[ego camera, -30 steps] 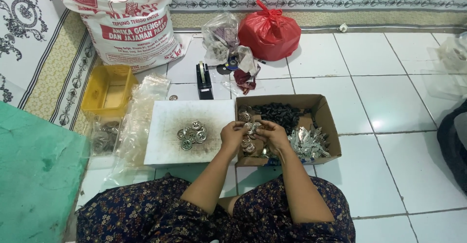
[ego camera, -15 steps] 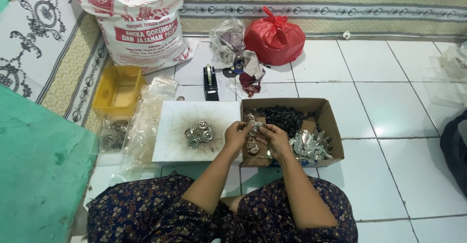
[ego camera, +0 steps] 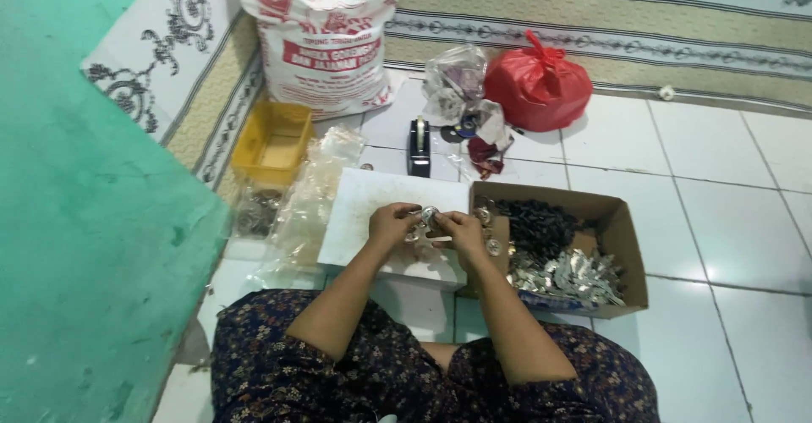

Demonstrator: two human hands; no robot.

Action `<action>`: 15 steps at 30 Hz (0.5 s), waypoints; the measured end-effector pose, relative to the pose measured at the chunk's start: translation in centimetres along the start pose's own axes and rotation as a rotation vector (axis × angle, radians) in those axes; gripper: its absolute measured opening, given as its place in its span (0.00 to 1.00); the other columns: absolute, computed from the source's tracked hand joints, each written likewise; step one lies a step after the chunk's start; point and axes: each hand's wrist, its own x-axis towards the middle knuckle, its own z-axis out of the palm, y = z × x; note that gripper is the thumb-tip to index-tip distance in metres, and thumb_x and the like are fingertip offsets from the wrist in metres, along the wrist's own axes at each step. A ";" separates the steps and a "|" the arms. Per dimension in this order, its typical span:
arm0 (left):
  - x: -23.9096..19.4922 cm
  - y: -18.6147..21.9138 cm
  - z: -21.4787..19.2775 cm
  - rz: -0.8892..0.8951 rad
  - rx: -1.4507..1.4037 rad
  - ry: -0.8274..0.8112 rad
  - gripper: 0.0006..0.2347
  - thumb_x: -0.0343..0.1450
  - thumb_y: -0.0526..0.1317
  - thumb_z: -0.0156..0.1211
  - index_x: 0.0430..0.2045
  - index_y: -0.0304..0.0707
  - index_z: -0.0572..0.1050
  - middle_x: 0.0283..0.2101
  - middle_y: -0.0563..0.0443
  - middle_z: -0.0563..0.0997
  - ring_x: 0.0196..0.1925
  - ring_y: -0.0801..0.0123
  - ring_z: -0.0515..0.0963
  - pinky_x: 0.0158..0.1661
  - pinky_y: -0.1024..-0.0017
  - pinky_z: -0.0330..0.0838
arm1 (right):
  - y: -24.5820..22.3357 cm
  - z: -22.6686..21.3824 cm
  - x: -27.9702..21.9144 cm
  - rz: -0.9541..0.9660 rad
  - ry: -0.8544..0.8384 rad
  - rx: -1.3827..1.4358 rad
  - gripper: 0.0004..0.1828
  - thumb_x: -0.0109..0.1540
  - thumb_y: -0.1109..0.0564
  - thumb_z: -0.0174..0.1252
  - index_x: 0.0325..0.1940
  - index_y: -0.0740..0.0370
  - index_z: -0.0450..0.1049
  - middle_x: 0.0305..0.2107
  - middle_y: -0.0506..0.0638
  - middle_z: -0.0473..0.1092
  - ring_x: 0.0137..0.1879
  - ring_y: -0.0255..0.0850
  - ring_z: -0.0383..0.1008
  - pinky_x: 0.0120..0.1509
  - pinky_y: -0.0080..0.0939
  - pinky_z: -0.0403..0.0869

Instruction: The person sits on the floor and assembles small metal parts by hand, picking components from a cardboard box and placing them on a white board. They then place the assembled items into a clear plastic bag.

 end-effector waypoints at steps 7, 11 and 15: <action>1.3 -3.0 -4.2 0.023 0.110 0.087 0.13 0.67 0.40 0.72 0.46 0.47 0.84 0.43 0.44 0.86 0.47 0.56 0.86 0.45 0.66 0.80 | 1.7 4.0 3.5 -0.069 -0.052 -0.324 0.13 0.64 0.54 0.64 0.47 0.66 0.82 0.33 0.57 0.79 0.39 0.42 0.78 0.40 0.41 0.81; 1.2 -3.7 -5.2 0.104 0.336 0.145 0.12 0.71 0.42 0.65 0.48 0.48 0.83 0.49 0.46 0.85 0.52 0.54 0.84 0.51 0.63 0.78 | 2.8 3.6 5.3 -0.190 -0.017 -0.628 0.11 0.62 0.54 0.66 0.47 0.59 0.84 0.33 0.56 0.80 0.42 0.49 0.81 0.45 0.48 0.80; 0.4 -2.4 -5.9 0.168 0.499 0.218 0.13 0.72 0.41 0.62 0.51 0.45 0.81 0.53 0.44 0.82 0.54 0.52 0.83 0.53 0.59 0.77 | 1.4 2.0 5.0 -0.306 0.079 -0.881 0.15 0.61 0.53 0.68 0.51 0.55 0.82 0.35 0.57 0.78 0.45 0.51 0.81 0.50 0.49 0.79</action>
